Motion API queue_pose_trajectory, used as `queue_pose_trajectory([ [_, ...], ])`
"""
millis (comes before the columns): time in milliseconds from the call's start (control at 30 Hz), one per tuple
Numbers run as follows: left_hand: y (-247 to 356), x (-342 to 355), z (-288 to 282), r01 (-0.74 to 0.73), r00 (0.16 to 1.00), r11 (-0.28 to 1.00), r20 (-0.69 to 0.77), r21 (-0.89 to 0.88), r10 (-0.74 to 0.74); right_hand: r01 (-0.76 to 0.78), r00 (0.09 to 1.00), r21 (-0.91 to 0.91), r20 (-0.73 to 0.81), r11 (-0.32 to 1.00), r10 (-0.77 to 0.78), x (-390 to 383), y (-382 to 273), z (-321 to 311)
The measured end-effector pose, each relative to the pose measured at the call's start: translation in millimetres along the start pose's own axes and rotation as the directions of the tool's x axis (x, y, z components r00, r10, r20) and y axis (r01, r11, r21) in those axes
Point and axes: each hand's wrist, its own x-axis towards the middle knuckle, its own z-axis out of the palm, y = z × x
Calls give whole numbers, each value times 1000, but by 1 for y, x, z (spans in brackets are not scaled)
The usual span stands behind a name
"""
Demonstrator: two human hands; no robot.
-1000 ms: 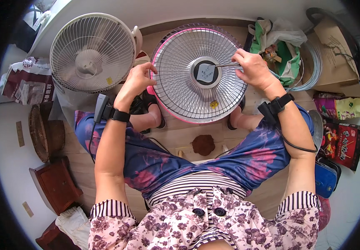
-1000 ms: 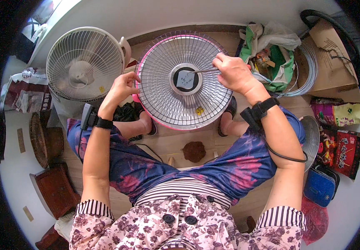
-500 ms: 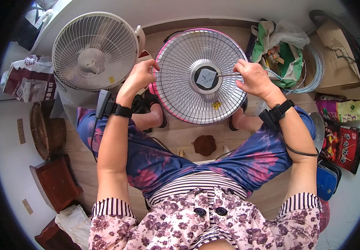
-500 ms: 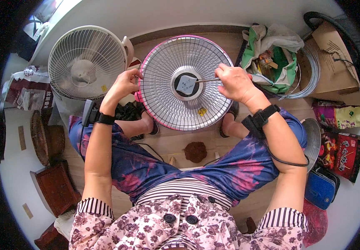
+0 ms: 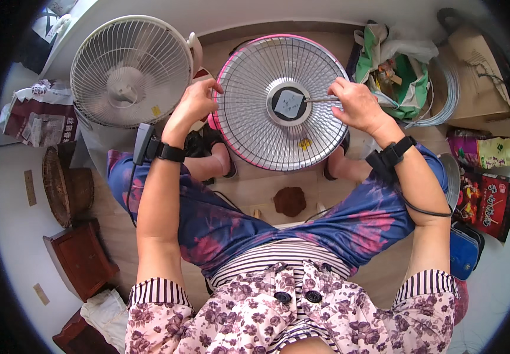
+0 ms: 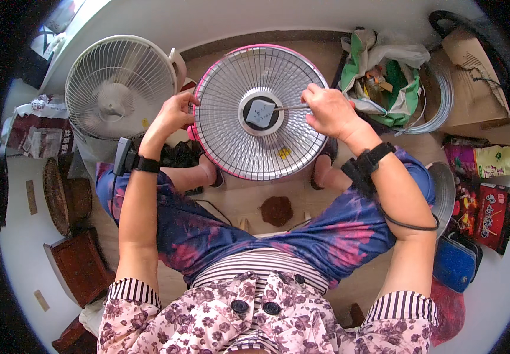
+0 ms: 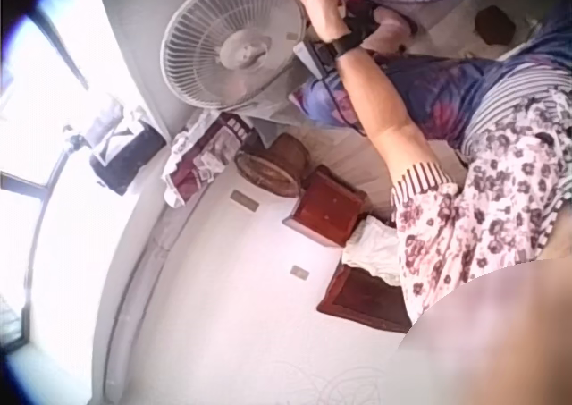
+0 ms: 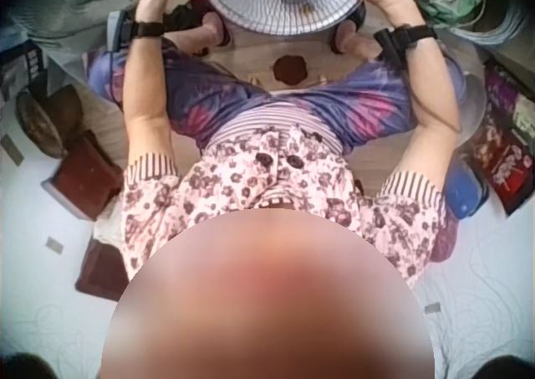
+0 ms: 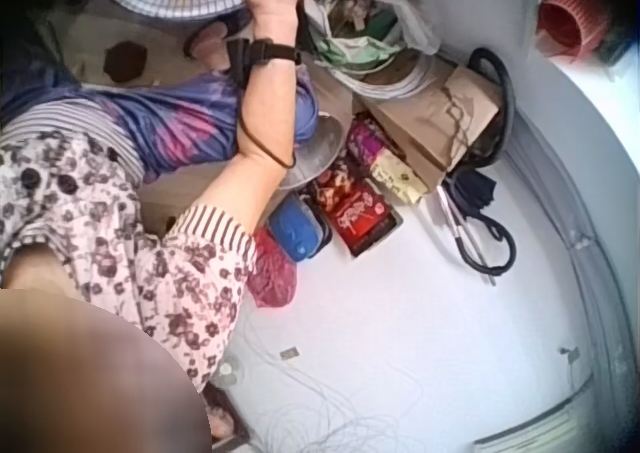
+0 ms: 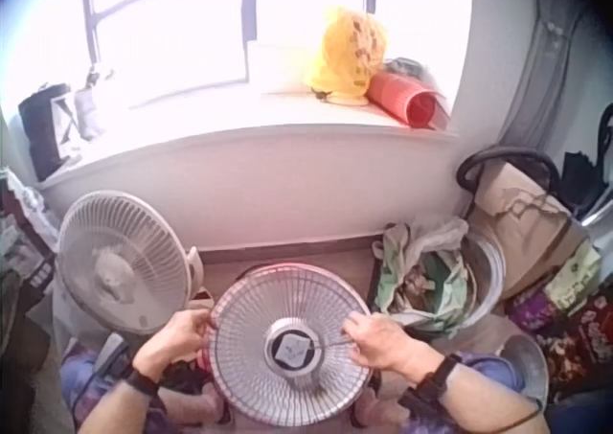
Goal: The person disassembles an electric fan by removing the front grille with a tool, taking off the blades, and cleaning the internal components before reassembling the unit.
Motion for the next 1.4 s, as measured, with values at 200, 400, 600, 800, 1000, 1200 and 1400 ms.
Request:
queue_pose_trajectory([
  [200, 1, 2, -4, -24, 999, 994, -22, 104, 26, -4, 1000, 20, 0, 1000, 4, 0, 2, 1],
  [400, 2, -7, -8, -22, 991, 998, -127, 53, 29, -39, 999, 49, 20, 998, 38, -1, 3, 1],
  [600, 19, -22, -14, 24, 998, 997, -60, 77, -20, -54, 998, 62, 17, 997, 53, -2, 7, 3],
  [800, 16, -20, -11, -3, 1000, 996, 8, 95, 3, -53, 998, 41, 36, 998, 52, -1, 7, 1],
  [1000, 7, -13, -9, 27, 999, 1000, 45, -9, -27, -64, 997, 36, 44, 997, 62, -2, 4, 0],
  [1200, 4, -13, -8, 8, 1000, 999, 22, -41, -7, -50, 998, 29, 41, 998, 49, 0, 4, 1],
  [1400, 5, -12, -9, 11, 1000, 998, 20, -61, -10, -45, 998, 24, 51, 999, 43, 0, 4, 0],
])
